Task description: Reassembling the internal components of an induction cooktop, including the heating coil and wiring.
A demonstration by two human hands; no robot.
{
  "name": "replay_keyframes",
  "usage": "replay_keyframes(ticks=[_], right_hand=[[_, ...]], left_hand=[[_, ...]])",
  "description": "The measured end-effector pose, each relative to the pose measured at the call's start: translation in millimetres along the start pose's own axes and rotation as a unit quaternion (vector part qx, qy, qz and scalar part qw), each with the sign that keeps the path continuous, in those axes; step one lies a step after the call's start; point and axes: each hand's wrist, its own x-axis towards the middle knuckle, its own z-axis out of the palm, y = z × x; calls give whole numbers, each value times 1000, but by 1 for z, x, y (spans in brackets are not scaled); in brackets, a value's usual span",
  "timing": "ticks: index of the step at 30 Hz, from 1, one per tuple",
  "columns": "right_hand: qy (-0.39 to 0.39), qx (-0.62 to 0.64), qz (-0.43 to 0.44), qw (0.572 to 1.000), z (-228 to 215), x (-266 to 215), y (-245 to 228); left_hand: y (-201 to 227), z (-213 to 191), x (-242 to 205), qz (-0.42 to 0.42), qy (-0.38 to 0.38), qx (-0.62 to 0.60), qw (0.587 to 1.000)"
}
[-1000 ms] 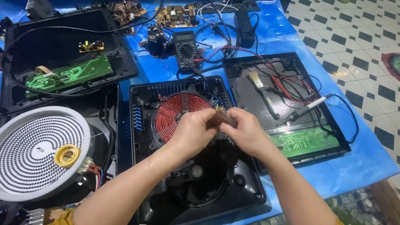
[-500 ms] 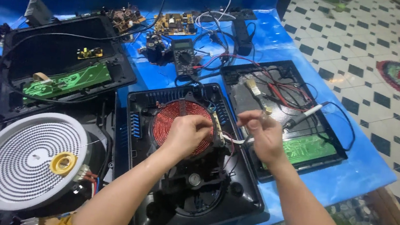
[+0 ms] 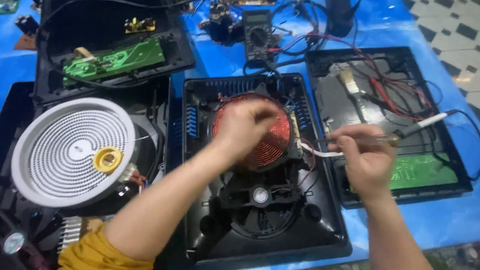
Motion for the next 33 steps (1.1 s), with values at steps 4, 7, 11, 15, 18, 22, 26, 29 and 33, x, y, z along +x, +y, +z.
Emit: replay_keyframes(ticks=[4,7,11,15,18,22,26,29,33], right_hand=[[-32,46,49,997,-25,-11,2],[-18,37,65,997,-36,-12,-4],[-15,-25,64,998,-44,-22,-7],[-13,-14,73,997,-60,-32,9],[-6,-51,58,997,-62,-33,-1],[22,-51,85,995,-58,-35,-6],[44,16,117,992,-55,-38,7],[44,36,92,994,-51,-43,14],[64,29,36,997,-45,-45,17]], left_hand=[[25,-62,15,-20,47,47,998],[26,-95,15,2,90,66,994],[18,-108,-1,-32,69,105,992],[15,-113,-11,-57,35,170,983],[7,-118,-17,9,31,218,975],[6,-104,-27,12,31,193,981],[8,-48,-23,117,-49,187,974],[10,4,-25,156,-109,146,971],[-18,58,-19,230,-98,140,958]])
